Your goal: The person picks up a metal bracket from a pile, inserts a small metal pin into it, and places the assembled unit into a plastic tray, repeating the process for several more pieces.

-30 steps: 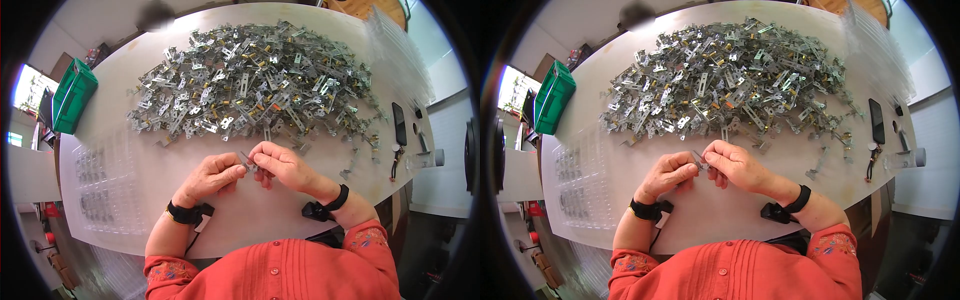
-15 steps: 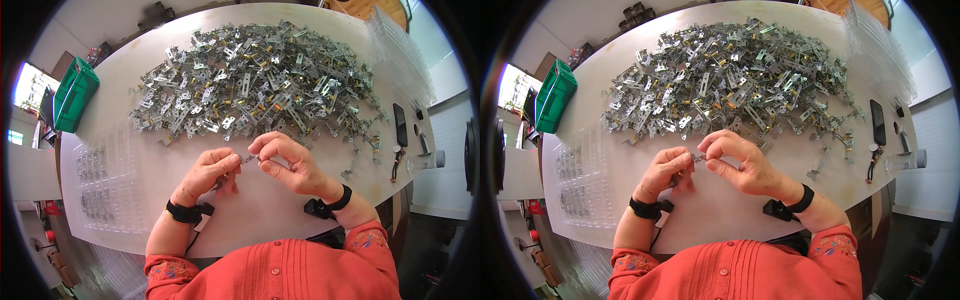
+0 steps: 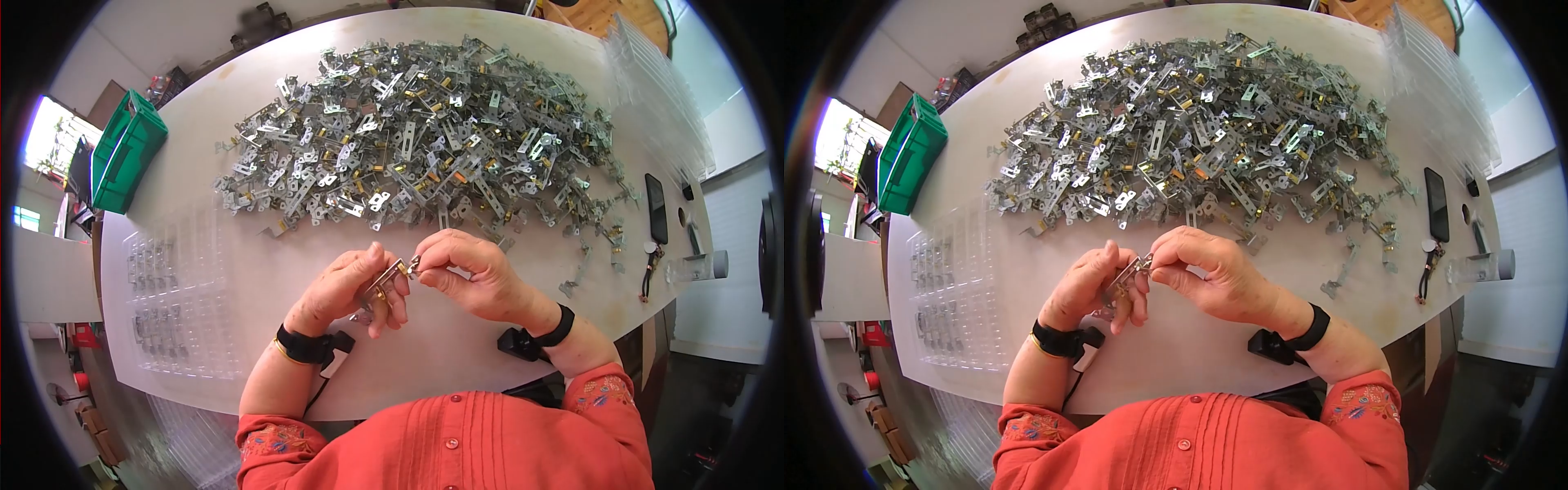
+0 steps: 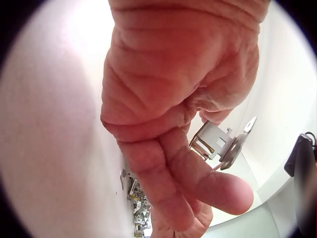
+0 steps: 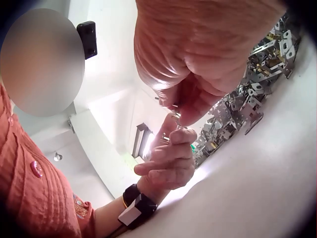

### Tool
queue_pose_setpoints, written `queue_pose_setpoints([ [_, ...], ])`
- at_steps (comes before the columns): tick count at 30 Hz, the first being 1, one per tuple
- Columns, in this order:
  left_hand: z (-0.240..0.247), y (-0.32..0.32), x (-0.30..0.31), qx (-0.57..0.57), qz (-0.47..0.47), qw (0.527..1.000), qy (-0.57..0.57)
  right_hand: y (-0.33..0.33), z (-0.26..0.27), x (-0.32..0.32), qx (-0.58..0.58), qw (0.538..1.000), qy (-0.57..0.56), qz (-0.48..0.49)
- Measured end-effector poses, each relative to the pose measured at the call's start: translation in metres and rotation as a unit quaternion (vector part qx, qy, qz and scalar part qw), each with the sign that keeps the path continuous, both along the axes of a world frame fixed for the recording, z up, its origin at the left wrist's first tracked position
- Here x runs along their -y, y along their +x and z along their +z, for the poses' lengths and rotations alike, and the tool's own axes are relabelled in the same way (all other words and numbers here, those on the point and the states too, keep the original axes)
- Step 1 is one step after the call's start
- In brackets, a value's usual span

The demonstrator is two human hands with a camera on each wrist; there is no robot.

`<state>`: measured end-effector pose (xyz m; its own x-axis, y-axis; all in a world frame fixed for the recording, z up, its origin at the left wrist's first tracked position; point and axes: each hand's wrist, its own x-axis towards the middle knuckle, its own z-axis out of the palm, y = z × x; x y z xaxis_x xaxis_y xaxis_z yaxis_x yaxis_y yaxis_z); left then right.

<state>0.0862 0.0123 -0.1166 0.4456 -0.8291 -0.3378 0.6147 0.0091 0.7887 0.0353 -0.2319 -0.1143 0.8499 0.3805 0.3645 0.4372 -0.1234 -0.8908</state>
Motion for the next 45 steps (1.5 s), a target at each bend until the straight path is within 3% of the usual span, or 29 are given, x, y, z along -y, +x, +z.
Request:
queue_pose_setpoints([
  [1, 0.006, 0.000, 0.001, -0.025, 0.002, 0.999, 0.020, -0.001, -0.002, 0.000, 0.001, 1.000, 0.000, 0.000],
  [3, 0.006, 0.001, 0.001, -0.048, 0.005, 0.998, 0.039, -0.004, -0.005, 0.001, -0.152, 0.979, 0.135, 0.012],
  [6, -0.016, 0.004, -0.001, -0.010, 0.042, 0.999, -0.010, -0.002, -0.004, 0.002, -0.188, 0.957, 0.221, -0.005],
  [8, -0.028, 0.006, 0.000, -0.004, 0.106, 0.986, -0.132, 0.001, -0.006, 0.002, -0.196, 0.946, 0.256, -0.020],
  [9, -0.028, 0.006, 0.000, 0.000, 0.105, 0.986, -0.133, 0.002, -0.006, 0.002, -0.207, 0.933, 0.291, -0.036],
  [11, -0.026, 0.003, 0.002, 0.118, 0.162, 0.972, -0.121, 0.003, -0.006, 0.004, -0.232, 0.922, 0.305, -0.051],
  [15, -0.021, -0.003, 0.012, 0.161, 0.228, 0.951, -0.135, 0.003, -0.011, 0.003, -0.280, 0.900, 0.331, -0.049],
  [19, -0.036, 0.000, 0.008, 0.185, 0.229, 0.942, -0.159, 0.000, -0.012, -0.001, -0.304, 0.895, 0.326, -0.032],
  [24, -0.032, 0.000, 0.009, 0.156, 0.270, 0.937, -0.156, -0.002, -0.006, -0.004, -0.354, 0.911, 0.208, 0.027],
  [25, -0.034, 0.000, 0.007, 0.142, 0.267, 0.941, -0.153, -0.002, -0.007, -0.005, -0.355, 0.911, 0.209, 0.026],
  [27, -0.035, 0.001, 0.003, 0.128, 0.264, 0.944, -0.149, -0.005, -0.008, -0.006, -0.279, 0.956, 0.088, -0.028],
  [30, -0.031, 0.000, 0.001, 0.082, 0.203, 0.964, -0.152, -0.006, 0.000, -0.003, -0.263, 0.962, 0.056, -0.049],
  [38, -0.018, -0.005, 0.007, 0.157, 0.158, 0.975, 0.029, -0.010, 0.008, -0.006, -0.308, 0.946, 0.093, -0.029],
  [45, -0.013, -0.007, 0.008, 0.177, 0.138, 0.971, 0.085, -0.009, 0.005, -0.006, -0.302, 0.950, 0.082, -0.022],
])
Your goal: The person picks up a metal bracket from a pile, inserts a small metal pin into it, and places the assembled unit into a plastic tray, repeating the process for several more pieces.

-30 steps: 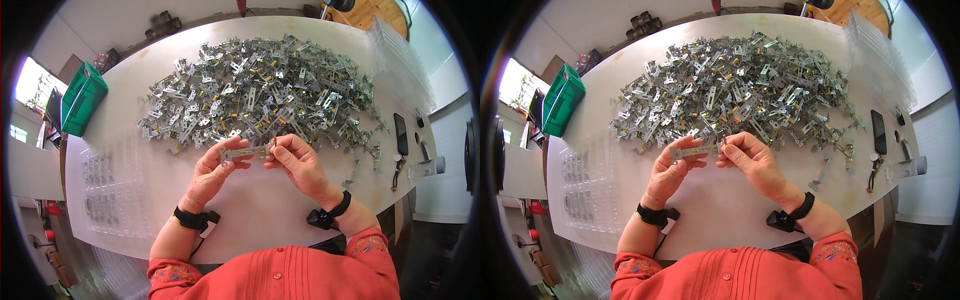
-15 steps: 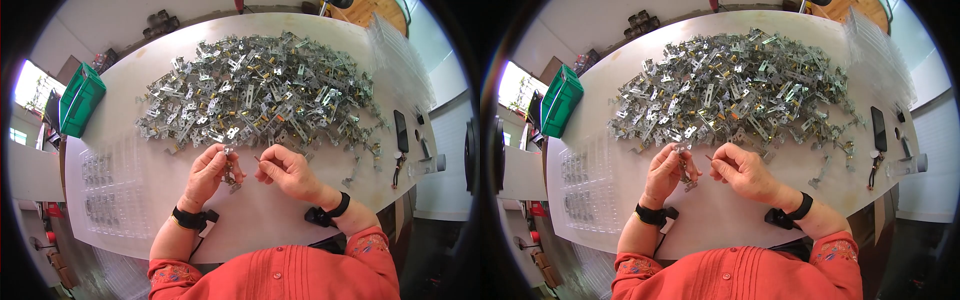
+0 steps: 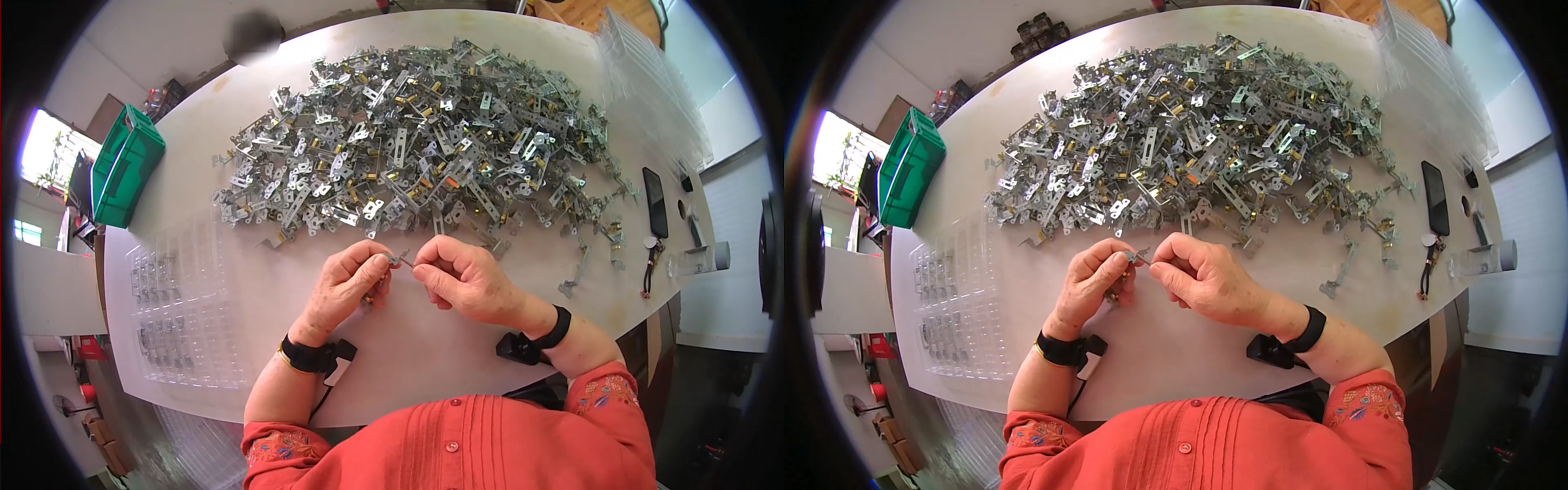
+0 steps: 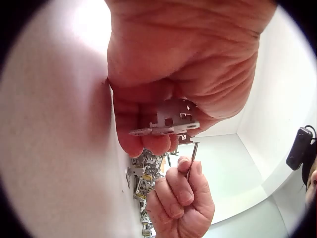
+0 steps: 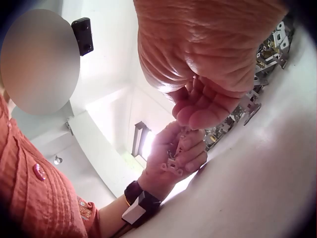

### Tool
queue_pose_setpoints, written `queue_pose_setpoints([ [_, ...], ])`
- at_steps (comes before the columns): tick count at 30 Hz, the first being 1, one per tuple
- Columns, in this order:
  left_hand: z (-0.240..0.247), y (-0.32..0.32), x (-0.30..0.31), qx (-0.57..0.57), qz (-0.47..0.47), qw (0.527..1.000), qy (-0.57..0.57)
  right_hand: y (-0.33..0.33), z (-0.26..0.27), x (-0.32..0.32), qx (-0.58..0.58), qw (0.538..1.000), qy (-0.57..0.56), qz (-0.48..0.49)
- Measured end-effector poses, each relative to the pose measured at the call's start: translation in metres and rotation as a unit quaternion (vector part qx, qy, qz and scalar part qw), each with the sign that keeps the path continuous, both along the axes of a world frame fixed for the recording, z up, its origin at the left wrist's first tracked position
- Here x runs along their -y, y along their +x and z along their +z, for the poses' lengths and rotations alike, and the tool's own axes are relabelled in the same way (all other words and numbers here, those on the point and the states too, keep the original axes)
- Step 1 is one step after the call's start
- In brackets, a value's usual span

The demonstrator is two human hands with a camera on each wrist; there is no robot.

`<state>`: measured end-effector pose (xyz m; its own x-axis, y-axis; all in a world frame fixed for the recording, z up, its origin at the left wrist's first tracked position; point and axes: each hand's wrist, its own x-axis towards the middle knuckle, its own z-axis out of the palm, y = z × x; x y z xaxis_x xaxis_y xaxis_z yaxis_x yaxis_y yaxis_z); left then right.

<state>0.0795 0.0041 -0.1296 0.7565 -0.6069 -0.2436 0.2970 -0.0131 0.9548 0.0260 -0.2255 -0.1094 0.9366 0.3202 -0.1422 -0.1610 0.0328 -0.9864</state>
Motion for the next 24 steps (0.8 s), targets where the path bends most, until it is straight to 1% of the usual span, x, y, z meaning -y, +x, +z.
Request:
queue_pose_setpoints([
  [3, 0.003, -0.001, 0.002, 0.000, 0.018, 1.000, 0.017, 0.001, -0.001, 0.001, -0.014, 1.000, -0.019, 0.006],
  [6, 0.002, -0.001, 0.002, 0.029, 0.026, 0.999, 0.035, 0.001, 0.000, 0.000, -0.020, 1.000, -0.016, 0.001],
  [8, -0.003, 0.000, 0.001, 0.089, 0.007, 0.993, 0.072, 0.000, 0.002, 0.000, -0.025, 1.000, -0.016, 0.000],
  [13, 0.005, -0.003, 0.004, 0.100, -0.014, 0.991, 0.089, 0.001, 0.004, 0.000, -0.045, 0.999, 0.000, -0.003],
  [15, 0.006, -0.003, 0.005, 0.100, -0.018, 0.990, 0.095, 0.001, -0.001, 0.000, -0.045, 0.999, 0.016, 0.023],
  [17, 0.005, -0.004, 0.006, 0.152, -0.035, 0.984, 0.088, 0.000, -0.003, -0.001, -0.047, 0.998, 0.021, 0.023],
  [19, 0.004, -0.004, 0.007, 0.154, -0.038, 0.983, 0.091, -0.001, -0.002, -0.003, -0.049, 0.998, 0.026, 0.024],
  [22, -0.003, -0.004, 0.006, 0.168, -0.046, 0.980, 0.093, -0.002, -0.003, -0.003, -0.028, 0.999, 0.003, 0.022],
  [24, -0.005, -0.004, 0.005, 0.180, -0.051, 0.978, 0.092, -0.002, -0.011, -0.003, 0.059, 0.997, -0.056, -0.004],
])
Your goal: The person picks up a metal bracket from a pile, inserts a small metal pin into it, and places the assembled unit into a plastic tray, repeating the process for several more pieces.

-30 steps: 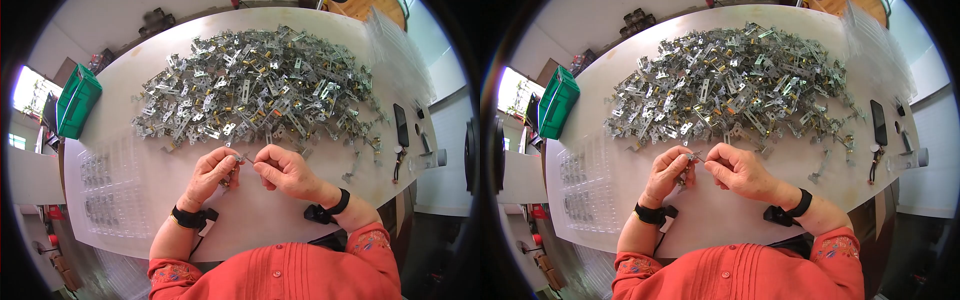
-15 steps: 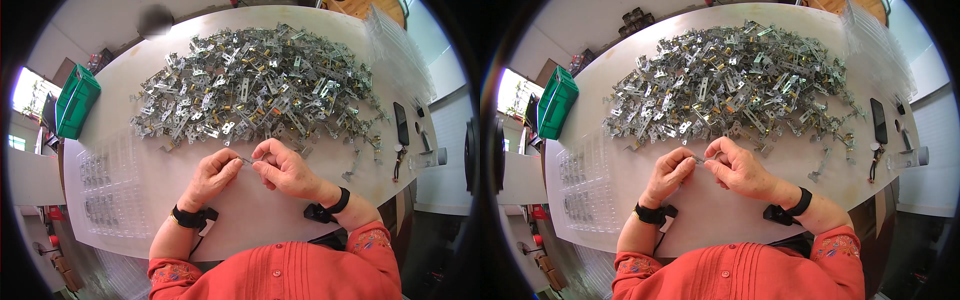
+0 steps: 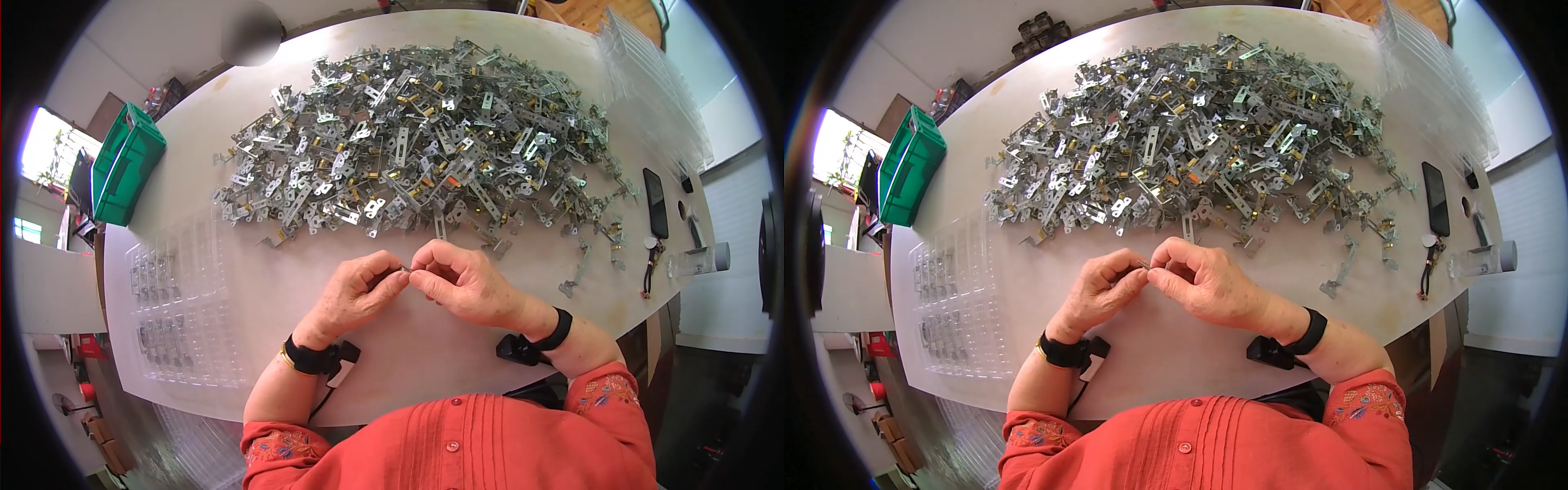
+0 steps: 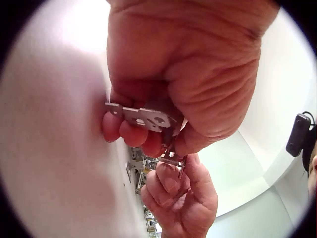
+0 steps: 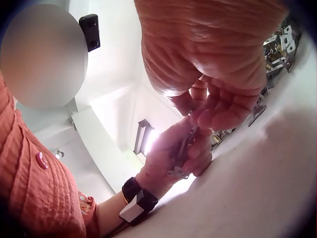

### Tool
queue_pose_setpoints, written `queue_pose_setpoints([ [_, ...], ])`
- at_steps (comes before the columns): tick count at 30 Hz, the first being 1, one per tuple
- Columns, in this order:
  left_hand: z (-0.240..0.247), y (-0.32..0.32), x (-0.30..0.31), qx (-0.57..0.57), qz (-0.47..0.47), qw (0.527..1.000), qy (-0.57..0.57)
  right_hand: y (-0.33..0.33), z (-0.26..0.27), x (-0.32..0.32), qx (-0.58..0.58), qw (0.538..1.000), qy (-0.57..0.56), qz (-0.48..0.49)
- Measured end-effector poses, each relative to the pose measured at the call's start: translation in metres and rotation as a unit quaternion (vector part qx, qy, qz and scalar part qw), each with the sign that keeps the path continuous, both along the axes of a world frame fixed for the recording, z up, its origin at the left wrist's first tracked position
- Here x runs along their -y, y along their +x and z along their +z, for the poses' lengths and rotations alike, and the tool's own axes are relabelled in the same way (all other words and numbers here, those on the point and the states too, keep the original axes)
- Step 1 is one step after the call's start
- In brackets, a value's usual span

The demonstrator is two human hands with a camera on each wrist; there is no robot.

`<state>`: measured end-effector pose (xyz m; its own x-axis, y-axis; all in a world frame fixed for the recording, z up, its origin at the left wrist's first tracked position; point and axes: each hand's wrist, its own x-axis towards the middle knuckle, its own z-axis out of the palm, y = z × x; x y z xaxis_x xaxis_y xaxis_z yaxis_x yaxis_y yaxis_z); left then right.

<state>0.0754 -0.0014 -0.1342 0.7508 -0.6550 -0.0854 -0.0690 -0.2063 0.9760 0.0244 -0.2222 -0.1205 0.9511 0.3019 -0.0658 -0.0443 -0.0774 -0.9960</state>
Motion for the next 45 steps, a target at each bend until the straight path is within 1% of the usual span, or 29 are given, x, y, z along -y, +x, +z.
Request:
queue_pose_setpoints([
  [1, 0.001, 0.000, 0.000, 0.012, -0.005, 1.000, 0.005, 0.000, 0.000, 0.001, 0.000, 1.000, 0.000, 0.000],
  [3, 0.003, -0.001, 0.002, 0.023, -0.010, 1.000, 0.011, 0.000, 0.001, 0.002, 0.044, 0.998, -0.041, -0.007],
  [4, 0.006, -0.003, 0.004, 0.051, -0.020, 0.998, 0.007, 0.000, 0.001, 0.001, 0.044, 0.998, -0.042, -0.007],
  [5, 0.007, -0.004, 0.006, 0.078, -0.030, 0.996, 0.004, 0.000, 0.000, 0.000, 0.040, 0.999, -0.022, -0.021],
  [6, 0.007, -0.003, 0.005, 0.078, -0.031, 0.996, 0.004, 0.000, 0.000, 0.000, 0.036, 0.999, -0.002, -0.035],
  [7, 0.007, -0.003, 0.004, 0.075, -0.055, 0.995, 0.021, 0.000, 0.001, 0.001, 0.036, 0.999, -0.002, -0.035],
  [8, 0.008, -0.003, 0.004, 0.073, -0.080, 0.993, 0.039, 0.000, 0.004, 0.002, 0.024, 0.998, 0.027, -0.060],
  [9, 0.009, -0.004, 0.004, 0.073, -0.080, 0.993, 0.039, 0.001, 0.006, 0.004, 0.011, 0.995, 0.056, -0.085],
  [10, 0.012, -0.005, 0.003, -0.039, -0.038, 0.998, 0.009, 0.003, 0.002, 0.005, 0.032, 0.993, 0.055, -0.098],
  [11, 0.014, -0.006, 0.004, -0.151, 0.004, 0.988, -0.021, 0.004, 0.004, 0.006, 0.032, 0.993, 0.055, -0.099],
  [12, 0.012, -0.005, 0.003, -0.151, 0.002, 0.988, -0.021, 0.005, 0.007, 0.007, -0.003, 0.992, 0.075, -0.098],
  [13, 0.007, -0.002, 0.000, -0.182, 0.029, 0.981, -0.067, 0.005, 0.010, 0.008, -0.037, 0.990, 0.095, -0.097],
  [14, 0.003, 0.001, -0.002, -0.213, 0.056, 0.969, -0.112, 0.005, 0.013, 0.007, -0.037, 0.990, 0.095, -0.098],
  [15, 0.001, 0.003, -0.004, -0.213, 0.056, 0.969, -0.112, 0.004, 0.016, 0.006, -0.081, 0.989, 0.094, -0.082],
  [16, -0.002, 0.005, -0.005, -0.239, 0.056, 0.957, -0.153, 0.004, 0.018, 0.005, -0.124, 0.986, 0.092, -0.064],
  [17, -0.003, 0.006, -0.006, -0.264, 0.057, 0.943, -0.194, 0.004, 0.016, 0.005, -0.125, 0.986, 0.092, -0.064],
  [19, -0.003, 0.007, -0.006, -0.265, 0.064, 0.941, -0.200, 0.004, 0.011, 0.005, -0.116, 0.991, 0.047, -0.037],
  [22, -0.002, 0.007, -0.006, -0.262, 0.061, 0.944, -0.190, 0.004, 0.011, 0.002, -0.093, 0.994, 0.041, -0.037],
  [26, -0.003, 0.007, -0.006, -0.249, 0.065, 0.950, -0.179, 0.003, 0.011, 0.002, -0.099, 0.993, 0.049, -0.038],
  [28, -0.002, 0.006, -0.005, -0.240, 0.064, 0.953, -0.174, 0.003, 0.005, 0.001, -0.069, 0.996, 0.027, -0.045],
  [34, 0.000, 0.005, -0.005, -0.208, 0.073, 0.966, -0.137, 0.003, 0.006, 0.002, -0.060, 0.997, 0.011, -0.043],
  [37, -0.001, 0.005, -0.007, -0.186, 0.049, 0.972, -0.131, 0.002, 0.005, 0.003, -0.058, 0.997, 0.003, -0.045],
  [39, 0.002, 0.004, -0.006, -0.155, 0.037, 0.983, -0.088, 0.003, 0.003, 0.002, -0.054, 0.998, 0.004, -0.042],
  [40, 0.004, 0.003, -0.006, -0.155, 0.036, 0.983, -0.088, 0.003, 0.003, 0.001, -0.050, 0.998, 0.004, -0.040],
  [41, 0.006, 0.002, -0.004, -0.145, 0.028, 0.986, -0.075, 0.003, 0.004, 0.002, -0.050, 0.998, 0.004, -0.040],
  [43, 0.008, 0.001, -0.004, -0.136, 0.019, 0.989, -0.062, 0.005, 0.007, 0.002, -0.117, 0.992, 0.045, -0.035],
  [45, 0.008, 0.001, -0.004, -0.122, 0.017, 0.992, -0.039, 0.006, 0.003, 0.005, -0.133, 0.989, 0.064, -0.021],
])
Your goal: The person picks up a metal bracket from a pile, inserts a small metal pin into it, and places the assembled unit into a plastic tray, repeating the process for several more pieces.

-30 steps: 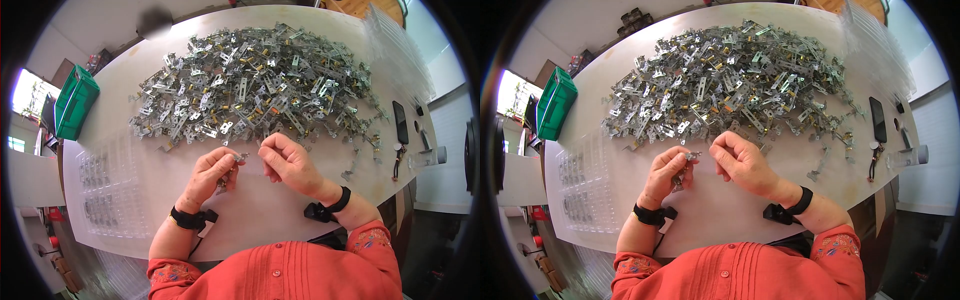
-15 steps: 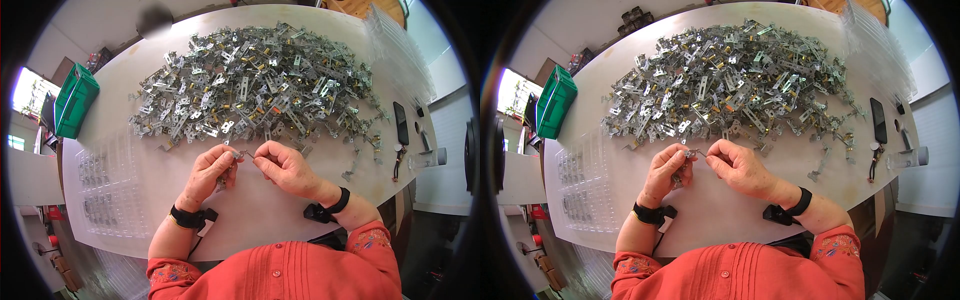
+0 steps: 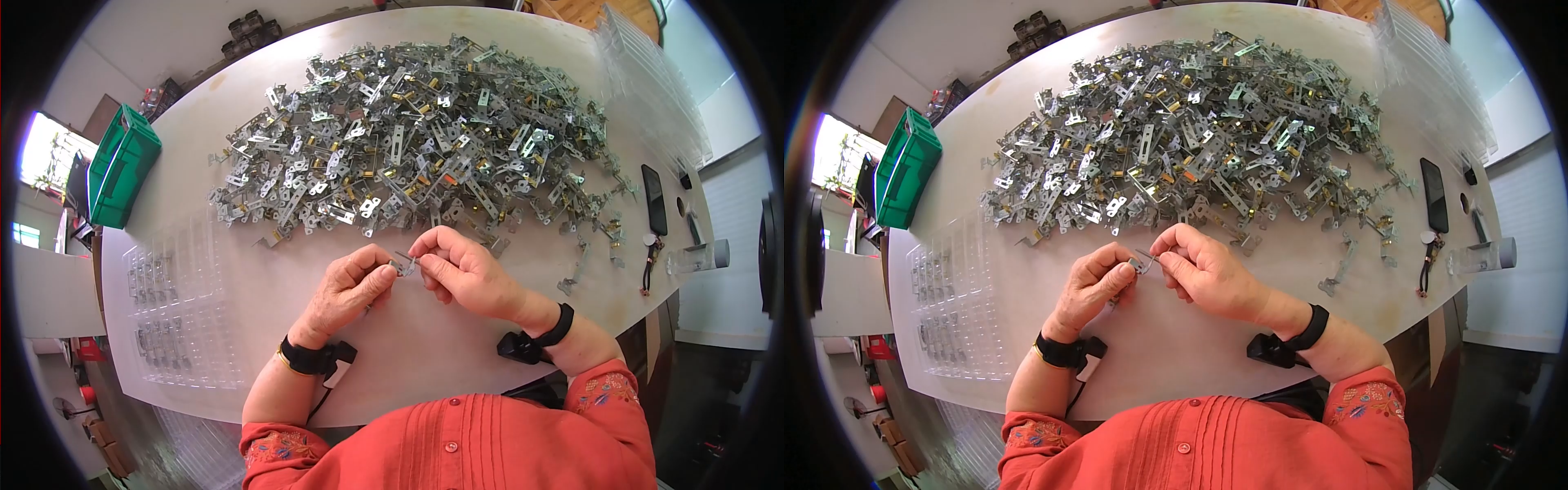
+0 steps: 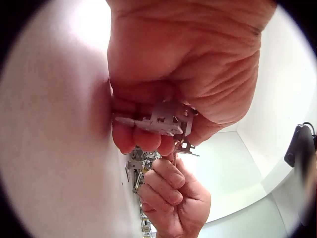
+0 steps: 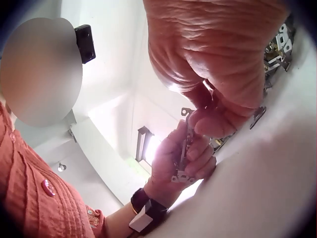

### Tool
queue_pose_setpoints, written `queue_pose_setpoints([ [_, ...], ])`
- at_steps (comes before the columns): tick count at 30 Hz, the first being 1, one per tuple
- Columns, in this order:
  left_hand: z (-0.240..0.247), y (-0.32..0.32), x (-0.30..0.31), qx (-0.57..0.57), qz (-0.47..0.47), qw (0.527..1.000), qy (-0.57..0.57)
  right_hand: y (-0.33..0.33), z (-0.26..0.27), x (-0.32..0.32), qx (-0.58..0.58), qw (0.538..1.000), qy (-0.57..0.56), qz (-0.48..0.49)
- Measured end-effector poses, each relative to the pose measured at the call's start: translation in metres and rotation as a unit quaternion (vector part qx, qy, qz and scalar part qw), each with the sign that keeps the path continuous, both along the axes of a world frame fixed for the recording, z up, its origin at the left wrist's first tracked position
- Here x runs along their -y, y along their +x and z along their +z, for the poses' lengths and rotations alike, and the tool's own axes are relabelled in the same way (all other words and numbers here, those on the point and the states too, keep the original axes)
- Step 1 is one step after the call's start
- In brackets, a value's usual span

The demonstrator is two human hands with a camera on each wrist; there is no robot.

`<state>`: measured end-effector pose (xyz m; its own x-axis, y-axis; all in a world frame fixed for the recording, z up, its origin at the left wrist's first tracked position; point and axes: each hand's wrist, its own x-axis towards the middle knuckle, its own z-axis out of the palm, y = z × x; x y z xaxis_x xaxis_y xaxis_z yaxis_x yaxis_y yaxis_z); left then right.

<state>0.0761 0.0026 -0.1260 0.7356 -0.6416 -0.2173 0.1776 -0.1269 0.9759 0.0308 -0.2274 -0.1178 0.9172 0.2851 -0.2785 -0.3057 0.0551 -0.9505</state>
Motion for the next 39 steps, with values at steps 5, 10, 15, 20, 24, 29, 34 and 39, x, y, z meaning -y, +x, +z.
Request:
queue_pose_setpoints([
  [5, -0.002, -0.001, 0.001, 0.013, -0.022, 1.000, -0.010, 0.002, -0.003, 0.002, -0.033, 0.996, 0.073, 0.025],
  [10, 0.001, -0.006, 0.003, 0.026, -0.064, 0.998, -0.009, 0.001, -0.001, 0.003, -0.026, 0.997, 0.013, 0.071],
  [15, 0.006, -0.003, 0.004, 0.092, -0.116, 0.989, 0.028, 0.000, -0.020, -0.003, 0.084, 0.996, 0.010, 0.021],
  [20, 0.003, -0.007, 0.008, 0.157, -0.059, 0.985, 0.042, 0.001, -0.007, -0.001, 0.124, 0.991, 0.018, -0.049],
  [24, -0.003, -0.006, 0.010, 0.218, 0.016, 0.975, 0.031, 0.000, -0.002, 0.000, 0.089, 0.996, 0.020, -0.012],
  [29, -0.001, -0.007, 0.010, 0.223, 0.003, 0.975, 0.026, -0.002, -0.002, -0.001, 0.068, 0.997, 0.015, 0.012],
  [34, -0.003, -0.008, 0.008, 0.068, 0.066, 0.994, -0.050, -0.001, 0.004, 0.001, 0.100, 0.994, 0.009, -0.034],
  [39, -0.002, 0.001, 0.002, -0.059, -0.022, 0.996, -0.063, 0.003, 0.001, 0.006, 0.128, 0.989, 0.014, -0.066],
])
